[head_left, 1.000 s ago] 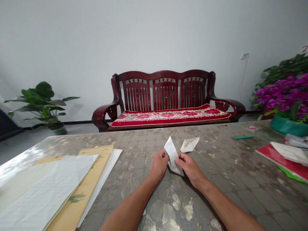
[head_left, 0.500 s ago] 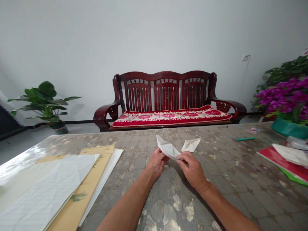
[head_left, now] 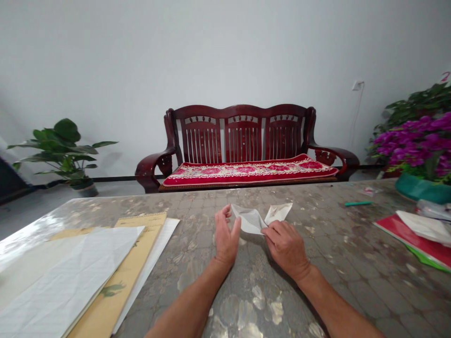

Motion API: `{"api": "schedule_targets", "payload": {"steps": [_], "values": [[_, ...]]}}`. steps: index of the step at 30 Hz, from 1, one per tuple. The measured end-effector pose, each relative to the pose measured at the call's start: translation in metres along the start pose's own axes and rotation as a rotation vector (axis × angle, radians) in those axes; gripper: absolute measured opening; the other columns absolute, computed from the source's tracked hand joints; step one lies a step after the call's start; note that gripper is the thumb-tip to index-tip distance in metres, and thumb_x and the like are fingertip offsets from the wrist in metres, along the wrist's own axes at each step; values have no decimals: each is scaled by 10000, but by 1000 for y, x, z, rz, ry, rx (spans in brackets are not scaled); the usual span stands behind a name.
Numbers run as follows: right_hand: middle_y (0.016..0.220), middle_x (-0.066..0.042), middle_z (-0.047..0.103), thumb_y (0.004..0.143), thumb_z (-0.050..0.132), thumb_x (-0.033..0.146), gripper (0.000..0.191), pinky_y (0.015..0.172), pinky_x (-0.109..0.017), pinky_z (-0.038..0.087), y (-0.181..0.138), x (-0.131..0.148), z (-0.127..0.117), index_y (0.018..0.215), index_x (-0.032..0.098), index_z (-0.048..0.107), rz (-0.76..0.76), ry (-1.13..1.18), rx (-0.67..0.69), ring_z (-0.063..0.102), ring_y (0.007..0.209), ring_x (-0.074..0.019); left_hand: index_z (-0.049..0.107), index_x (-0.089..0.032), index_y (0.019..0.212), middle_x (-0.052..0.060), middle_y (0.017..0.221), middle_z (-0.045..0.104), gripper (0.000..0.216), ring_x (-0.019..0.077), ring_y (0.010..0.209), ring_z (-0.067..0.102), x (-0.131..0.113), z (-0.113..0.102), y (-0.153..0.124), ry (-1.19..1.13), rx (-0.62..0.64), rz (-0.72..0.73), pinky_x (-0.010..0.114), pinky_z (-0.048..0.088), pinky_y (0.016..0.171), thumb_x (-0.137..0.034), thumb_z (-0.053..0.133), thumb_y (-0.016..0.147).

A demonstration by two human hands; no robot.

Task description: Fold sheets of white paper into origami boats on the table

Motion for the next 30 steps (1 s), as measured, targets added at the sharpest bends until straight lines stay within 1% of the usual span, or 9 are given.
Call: {"api": "schedule_targets", "payload": {"steps": [3,5,9,13,16,20,24,27,30], "values": [[779,-32,594,903,588,184,134,721,-321,319,0,2,2,809,222,675,-28,-30,34,474,778,-193,583,-208,1181,93,1147,576,329,237,1103,526,-40,2,-12,413,6,452,421,413,996,-259,582,856],[785,-34,596,905,585,184,138,730,-326,319,0,4,3,806,223,671,-43,-35,49,472,786,-195,611,-234,1175,87,1131,571,304,238,1076,524,-49,14,-18,602,117,575,420,413,979,-231,568,874],[779,-34,595,917,567,187,154,734,-329,318,-1,4,2,804,220,666,-51,-34,58,476,788,-197,664,-263,1091,80,1135,567,226,259,1071,503,-47,24,-17,808,203,552,456,401,963,-231,563,892],[771,-32,594,924,551,189,163,731,-318,329,-1,1,-1,818,221,670,-21,19,29,491,779,-191,696,-263,902,63,1192,558,192,268,1162,450,-45,22,-14,796,196,559,489,339,1027,-230,508,929],[791,-33,610,927,535,190,167,743,-305,347,0,-8,-4,848,224,678,17,47,-5,518,794,-187,694,-260,945,67,1246,538,249,268,1228,414,-47,13,-12,741,131,599,497,293,1077,-218,449,949],[830,-42,640,932,523,225,167,784,-297,376,1,-49,-17,890,211,684,158,-15,-93,558,839,-189,631,-220,1148,112,1301,505,283,269,1240,425,-45,2,-10,704,28,619,490,302,1082,-227,424,955],[900,-61,668,911,524,242,171,785,-298,382,-13,-110,-30,912,193,687,373,-201,-145,566,862,-201,622,-214,1154,113,1256,544,271,258,1194,474,-36,4,-8,702,19,594,457,354,1052,-202,458,937],[902,-62,668,909,520,245,192,742,-301,364,-28,-144,-28,932,190,703,502,-338,-51,556,838,-207,636,-220,1118,102,1227,560,259,253,1164,495,-30,9,-9,685,57,563,443,395,1027,-170,498,906],[911,-64,659,901,541,244,197,708,-304,344,-40,-161,-14,968,199,721,575,-404,117,550,825,-208,656,-233,1053,86,1191,575,254,244,1130,512,-23,14,-10,667,108,530,432,428,1003,-127,508,877]]}}
Point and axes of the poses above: each hand's wrist, its own y-axis towards the middle knuckle, its own z-axis out of the palm, x = y × z, the point moved 8 cm from there along y, towards the middle knuckle
